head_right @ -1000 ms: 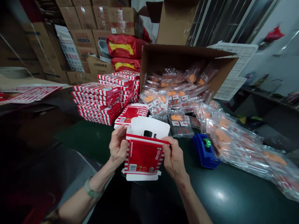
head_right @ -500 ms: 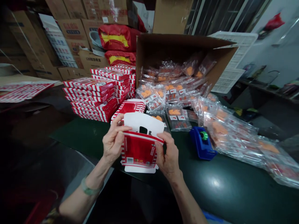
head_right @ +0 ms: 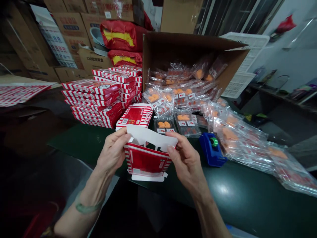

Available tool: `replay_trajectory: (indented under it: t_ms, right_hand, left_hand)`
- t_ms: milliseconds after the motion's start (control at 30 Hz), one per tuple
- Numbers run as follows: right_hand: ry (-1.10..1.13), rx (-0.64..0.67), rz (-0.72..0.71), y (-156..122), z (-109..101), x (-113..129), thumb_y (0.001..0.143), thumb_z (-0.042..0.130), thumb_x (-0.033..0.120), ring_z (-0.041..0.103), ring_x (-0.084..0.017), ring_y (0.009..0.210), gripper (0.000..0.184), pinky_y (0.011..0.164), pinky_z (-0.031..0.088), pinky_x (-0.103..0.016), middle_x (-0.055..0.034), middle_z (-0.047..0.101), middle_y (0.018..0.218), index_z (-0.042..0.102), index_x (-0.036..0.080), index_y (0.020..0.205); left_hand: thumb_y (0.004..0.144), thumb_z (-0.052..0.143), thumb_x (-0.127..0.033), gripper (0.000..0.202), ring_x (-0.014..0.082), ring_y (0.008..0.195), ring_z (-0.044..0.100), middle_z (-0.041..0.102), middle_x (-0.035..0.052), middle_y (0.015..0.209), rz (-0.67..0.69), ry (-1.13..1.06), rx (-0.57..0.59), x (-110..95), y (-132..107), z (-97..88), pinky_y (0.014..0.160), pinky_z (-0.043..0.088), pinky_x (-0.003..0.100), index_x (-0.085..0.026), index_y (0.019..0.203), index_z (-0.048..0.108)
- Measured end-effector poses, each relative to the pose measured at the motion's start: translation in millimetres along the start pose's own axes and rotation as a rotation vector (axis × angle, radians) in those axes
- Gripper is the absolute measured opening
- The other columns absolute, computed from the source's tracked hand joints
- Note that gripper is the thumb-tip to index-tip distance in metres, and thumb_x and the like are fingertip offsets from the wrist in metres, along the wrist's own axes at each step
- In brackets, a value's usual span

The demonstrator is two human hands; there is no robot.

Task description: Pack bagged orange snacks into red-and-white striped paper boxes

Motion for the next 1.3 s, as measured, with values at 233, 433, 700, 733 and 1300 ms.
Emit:
replay_trajectory:
  t_ms: [233,433,700,733,1300]
  right_hand:
    - [-0.417,-0.082,-0.405,-0.4,-18.7,14.0,0.084,0.049,0.007,0.061,-0.016,0.094,0.026,0.077,0.052,-0.031,-0.0038,0.062,0.100,0.066,0.025,0.090]
    - [-0.202,-0.088,-0.112,-3.4,-29.3,-17.8,0.089,0.041,0.018,0.064,-0.017,0.088,0.032,0.068,0.055,-0.031,-0.0069,0.061,0.111,0.056,0.027,0.116]
    - [-0.581,0.226,-0.460,40.7,4.3,47.4,0.081,0.054,0.011,0.057,-0.014,0.073,0.014,0.062,0.046,-0.026,-0.0026,0.059,0.080,0.063,0.021,0.085]
    - [-0.687,0.285,-0.554,40.9,10.3,53.5,0.083,0.048,0.007,0.055,-0.014,0.069,0.019,0.058,0.043,-0.025,-0.0031,0.057,0.076,0.063,0.019,0.080]
    - [-0.351,0.633,0.118,49.2,6.1,22.8,0.076,0.065,0.031,0.063,-0.013,0.070,0.019,0.060,0.051,-0.023,0.0003,0.067,0.081,0.057,0.020,0.089]
  left_hand:
    - [0.085,0.054,-0.027,0.014,0.0133,0.077,0.062,0.068,-0.0006,0.084,0.395,0.151,-0.270,-6.9,-15.6,-11.6,0.074,0.048,0.024,-0.023,0.092,0.065]
    - [0.088,0.050,-0.032,0.018,0.0149,0.078,0.063,0.068,0.0021,0.085,0.473,0.165,-0.295,-9.2,-21.5,-11.3,0.074,0.049,0.026,-0.021,0.091,0.063]
    - [0.089,0.052,-0.028,0.014,0.0125,0.076,0.062,0.069,0.0004,0.086,0.453,0.188,-0.210,-7.0,-9.6,0.7,0.073,0.048,0.024,-0.021,0.093,0.063]
    - [0.088,0.052,-0.029,0.014,0.0136,0.076,0.063,0.069,0.0013,0.086,0.429,0.130,-0.185,-4.8,-6.8,0.6,0.073,0.048,0.026,-0.021,0.092,0.062]
    - [0.074,0.070,-0.027,0.019,0.0109,0.066,0.063,0.069,0.0014,0.080,0.329,0.135,-0.118,-5.2,-8.3,14.0,0.062,0.049,0.021,-0.017,0.088,0.064]
Point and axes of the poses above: each hand's wrist, its own y-axis towards the middle knuckle, its own z-axis out of the palm, x = y × z, the point moved 6 cm from there along y, towards the middle knuckle
